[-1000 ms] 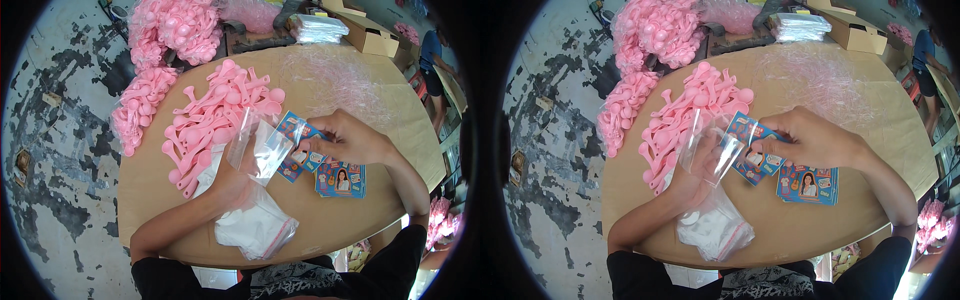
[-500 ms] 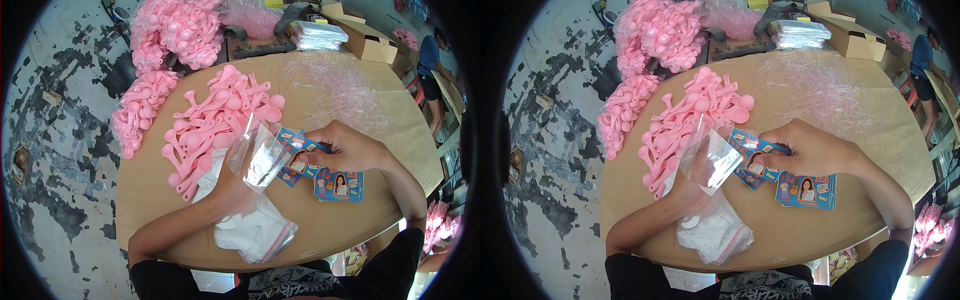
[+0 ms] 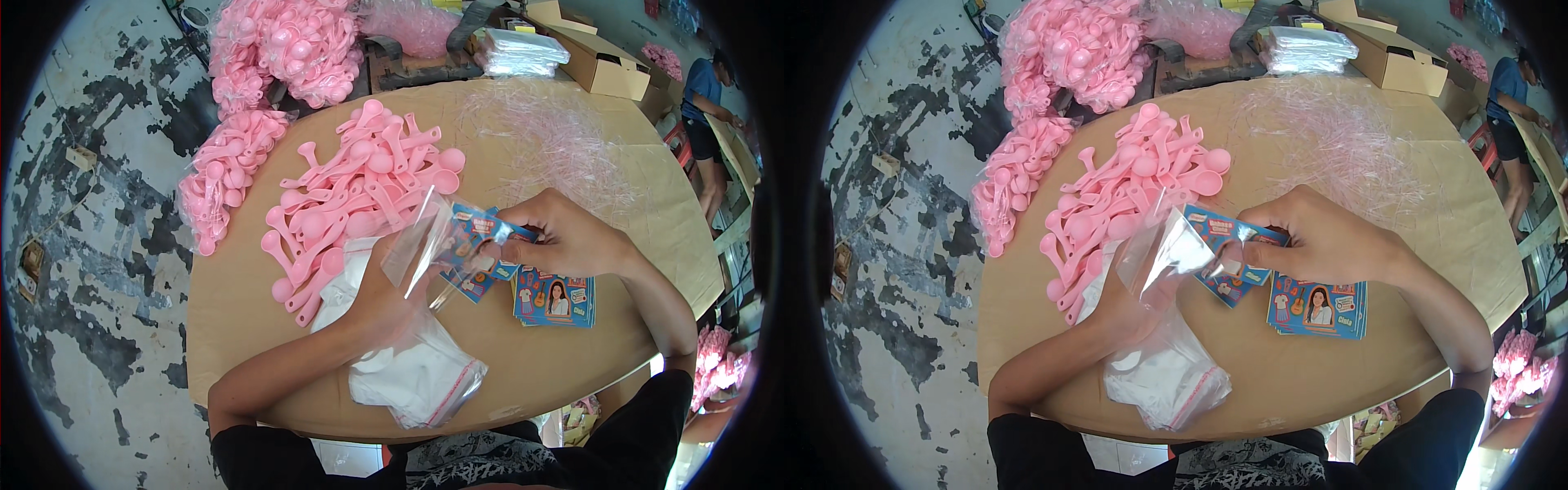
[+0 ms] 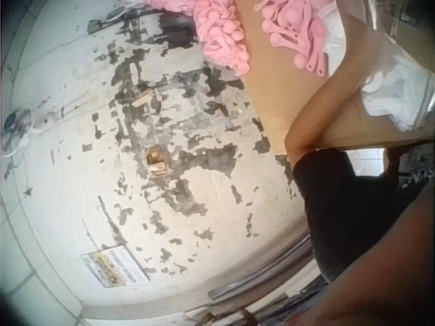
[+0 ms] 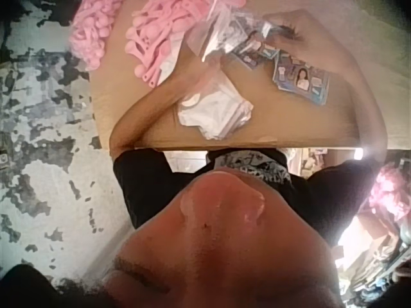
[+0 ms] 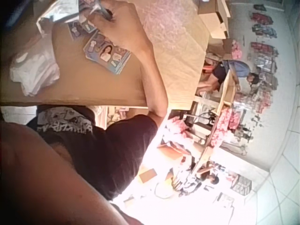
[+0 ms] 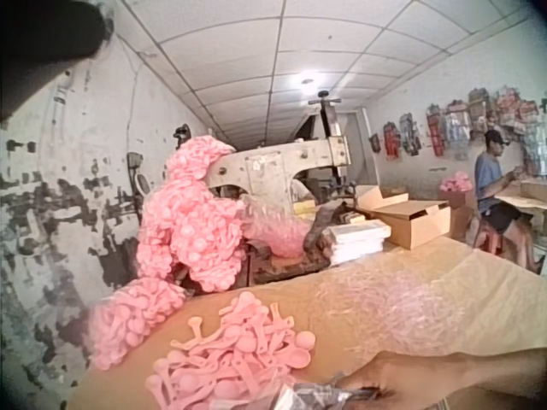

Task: The person repeatedly picks up pink plastic spoons and small printed cards, places them into clear plastic bags, and seals the bags. The process is repeated multiple times with items arranged on a table.

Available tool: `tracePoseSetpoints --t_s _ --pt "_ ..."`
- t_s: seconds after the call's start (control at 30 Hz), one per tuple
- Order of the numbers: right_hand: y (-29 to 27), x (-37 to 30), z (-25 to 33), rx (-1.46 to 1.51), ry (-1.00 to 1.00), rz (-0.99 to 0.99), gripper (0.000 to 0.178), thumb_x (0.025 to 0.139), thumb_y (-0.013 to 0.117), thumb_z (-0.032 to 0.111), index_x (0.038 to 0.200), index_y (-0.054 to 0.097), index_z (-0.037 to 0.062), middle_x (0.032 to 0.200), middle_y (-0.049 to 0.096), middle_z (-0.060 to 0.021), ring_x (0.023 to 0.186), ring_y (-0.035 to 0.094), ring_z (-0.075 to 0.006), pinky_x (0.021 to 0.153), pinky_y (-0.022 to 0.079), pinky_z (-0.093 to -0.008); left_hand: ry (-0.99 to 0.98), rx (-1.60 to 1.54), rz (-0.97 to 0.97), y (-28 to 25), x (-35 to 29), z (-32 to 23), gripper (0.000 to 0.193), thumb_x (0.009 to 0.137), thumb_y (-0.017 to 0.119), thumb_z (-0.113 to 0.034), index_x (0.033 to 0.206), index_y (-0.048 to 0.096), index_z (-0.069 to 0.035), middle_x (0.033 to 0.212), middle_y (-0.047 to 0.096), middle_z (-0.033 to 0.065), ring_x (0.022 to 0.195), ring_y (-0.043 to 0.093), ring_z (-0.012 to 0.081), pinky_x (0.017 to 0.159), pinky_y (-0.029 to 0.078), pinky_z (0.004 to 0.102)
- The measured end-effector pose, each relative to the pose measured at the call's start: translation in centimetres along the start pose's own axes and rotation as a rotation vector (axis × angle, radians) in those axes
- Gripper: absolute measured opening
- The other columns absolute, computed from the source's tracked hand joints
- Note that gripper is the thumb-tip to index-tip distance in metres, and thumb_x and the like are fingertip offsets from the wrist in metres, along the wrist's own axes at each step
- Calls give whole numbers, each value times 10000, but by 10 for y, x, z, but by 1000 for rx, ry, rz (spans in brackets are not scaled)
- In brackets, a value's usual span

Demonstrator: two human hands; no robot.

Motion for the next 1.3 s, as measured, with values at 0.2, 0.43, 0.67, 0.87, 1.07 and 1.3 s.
tracePoseSetpoints --t_s 0.2,0.43,0.67,0.87,1.07,1.3 --pt "7 1 -19 284 125 -64 236 934 625 177 1061 673 -16 792 670 -16 654 541 -30 579 465 -229 -354 -520 -38 10 12 18 276 976 553 -170 1218 531 -39 1060 590 29 979 562 90 838 464 249" --pt "10 2 -5 533 122 -205 266 942 621 174 1146 649 6 855 672 -16 703 614 -59 628 511 -222 -254 -374 201 37 8 -14 434 985 549 -288 1354 449 -83 1225 519 11 1112 494 67 926 434 272" --pt "10 1 -6 618 316 -271 215 927 648 206 1031 662 18 742 634 19 663 581 -25 560 481 -209 -206 -802 138 27 18 -13 424 1018 470 -274 1375 419 -50 1337 493 51 1245 452 115 1036 391 317" --pt "24 1 -18 562 202 -165 201 931 643 200 1017 649 19 745 618 30 681 568 -21 577 467 -209 -134 -599 220 31 19 -29 451 980 548 -206 1366 391 -33 1379 477 106 1195 510 157 1005 439 318" --pt "30 0 -13 661 262 -105 170 923 649 154 1010 632 9 804 638 -8 712 572 -48 618 470 -220 7 -351 337 40 16 -49 598 815 708 9 1294 365 -90 1419 400 193 1255 480 243 1023 446 408" --pt "-3 17 -2 524 -13 39 299 998 505 243 1114 630 -3 902 666 -58 822 584 -127 730 484 -294 -400 -883 121 31 13 -23 458 774 756 -6 1157 514 -72 1214 591 105 1128 568 177 953 479 335"
Point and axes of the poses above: each hand's wrist, its own x-axis towards the middle knuckle, its own y-axis out of the palm, z = x × y, the point moved 10 cm from there along x, towards the middle knuckle
